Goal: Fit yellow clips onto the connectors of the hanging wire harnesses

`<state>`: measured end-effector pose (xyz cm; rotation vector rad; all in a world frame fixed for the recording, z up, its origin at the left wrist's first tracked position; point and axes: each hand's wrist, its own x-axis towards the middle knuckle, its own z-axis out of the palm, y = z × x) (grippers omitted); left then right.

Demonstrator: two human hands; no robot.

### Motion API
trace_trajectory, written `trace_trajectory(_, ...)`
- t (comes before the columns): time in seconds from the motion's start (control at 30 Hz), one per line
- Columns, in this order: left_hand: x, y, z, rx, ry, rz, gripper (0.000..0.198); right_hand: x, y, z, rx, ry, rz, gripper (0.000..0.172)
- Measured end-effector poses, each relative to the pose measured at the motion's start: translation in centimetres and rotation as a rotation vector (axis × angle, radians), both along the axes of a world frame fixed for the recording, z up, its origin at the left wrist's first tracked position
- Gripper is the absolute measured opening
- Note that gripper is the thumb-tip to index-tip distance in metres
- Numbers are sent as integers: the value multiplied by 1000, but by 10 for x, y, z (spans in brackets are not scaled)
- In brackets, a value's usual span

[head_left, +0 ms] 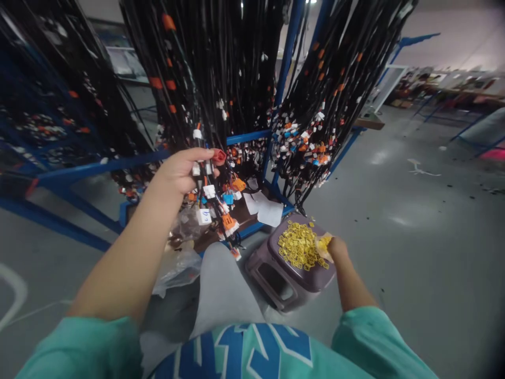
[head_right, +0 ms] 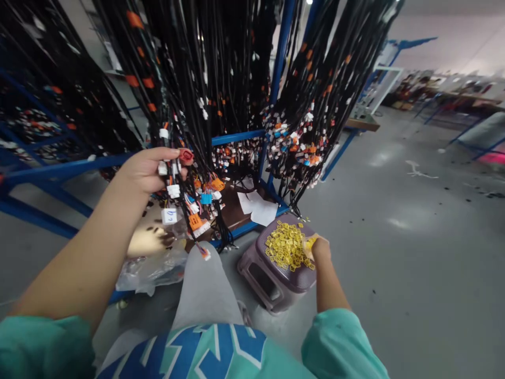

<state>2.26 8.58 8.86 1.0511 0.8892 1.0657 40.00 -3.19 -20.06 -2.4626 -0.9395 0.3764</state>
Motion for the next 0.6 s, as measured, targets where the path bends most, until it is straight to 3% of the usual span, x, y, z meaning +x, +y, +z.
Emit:
trace_trajectory(0.07, -3, 1, -2, 11, -18, -21, 9, -3, 2, 13, 47, 103, 0, 18)
trace_trajectory(0.2, -6, 0, -2, 10, -49, -46, 9, -31, 15, 51, 291, 297, 91, 21)
trace_trajectory(0.33, -7, -2, -1, 7, -61, -65, 8, -91, 34, 109, 555, 510, 333, 33)
trace_trajectory(0.43, -8, -3, -1, 11, -69, -63, 6, -141, 43, 154, 821, 1011, 646, 37)
trace_trajectory(0.6, -9, -2, -1, 9, -59, -79, 7, -193, 49, 204, 887, 1325, 840, 31)
